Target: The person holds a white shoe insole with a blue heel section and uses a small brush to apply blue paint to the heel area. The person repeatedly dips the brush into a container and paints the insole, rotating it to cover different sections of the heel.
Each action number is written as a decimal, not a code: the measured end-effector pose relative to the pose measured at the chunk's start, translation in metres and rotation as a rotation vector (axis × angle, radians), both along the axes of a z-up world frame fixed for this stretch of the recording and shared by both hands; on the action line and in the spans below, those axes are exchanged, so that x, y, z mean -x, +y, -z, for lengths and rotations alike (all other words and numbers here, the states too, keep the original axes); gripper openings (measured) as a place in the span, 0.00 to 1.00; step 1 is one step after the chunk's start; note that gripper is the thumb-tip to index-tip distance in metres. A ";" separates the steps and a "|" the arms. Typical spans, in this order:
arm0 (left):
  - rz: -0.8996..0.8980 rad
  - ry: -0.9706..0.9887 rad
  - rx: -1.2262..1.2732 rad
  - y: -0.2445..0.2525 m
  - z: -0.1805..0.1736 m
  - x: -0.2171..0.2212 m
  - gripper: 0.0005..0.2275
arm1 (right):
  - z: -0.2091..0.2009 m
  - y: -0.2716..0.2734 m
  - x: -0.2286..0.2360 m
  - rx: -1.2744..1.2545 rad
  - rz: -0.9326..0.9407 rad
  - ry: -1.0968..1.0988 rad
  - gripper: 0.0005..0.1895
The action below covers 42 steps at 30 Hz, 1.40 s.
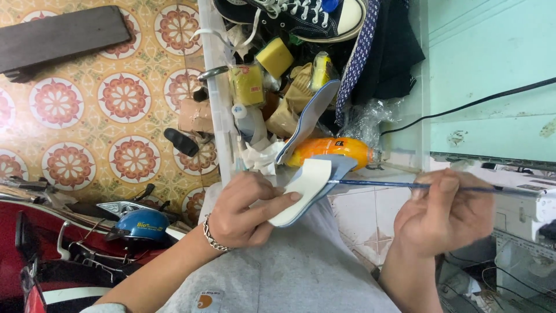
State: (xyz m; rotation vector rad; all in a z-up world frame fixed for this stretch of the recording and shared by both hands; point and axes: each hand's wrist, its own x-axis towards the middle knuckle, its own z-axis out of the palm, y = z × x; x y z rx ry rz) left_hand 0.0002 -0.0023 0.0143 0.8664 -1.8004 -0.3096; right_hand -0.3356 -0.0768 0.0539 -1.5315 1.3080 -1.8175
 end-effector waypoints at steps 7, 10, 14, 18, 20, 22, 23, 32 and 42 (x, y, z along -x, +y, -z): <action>-0.087 -0.247 0.043 0.001 0.013 0.002 0.19 | -0.019 0.044 -0.026 0.507 -0.141 0.351 0.20; -0.104 -0.283 0.061 -0.001 0.013 0.002 0.19 | -0.044 0.076 -0.029 0.319 -0.296 0.436 0.09; -0.113 -0.334 0.056 -0.001 0.015 0.000 0.17 | -0.052 0.096 -0.037 0.090 -0.242 0.406 0.10; -0.110 -0.318 0.029 -0.002 0.014 -0.002 0.17 | -0.033 0.072 -0.024 0.287 -0.356 0.374 0.07; -0.111 -0.279 0.025 0.000 0.014 -0.001 0.17 | -0.025 0.048 -0.027 0.318 -0.277 0.294 0.04; -0.114 -0.240 0.019 0.003 0.012 -0.001 0.18 | -0.015 0.027 -0.023 0.346 -0.200 0.211 0.05; -0.115 -0.202 0.021 0.003 0.011 -0.001 0.19 | -0.009 0.017 -0.017 0.322 -0.180 0.109 0.03; -0.168 -0.124 -0.023 0.006 0.016 0.005 0.21 | -0.007 0.041 -0.018 0.230 0.060 0.215 0.05; -0.359 0.217 -0.420 -0.014 0.003 0.006 0.17 | -0.061 0.045 -0.047 -0.112 0.378 0.331 0.13</action>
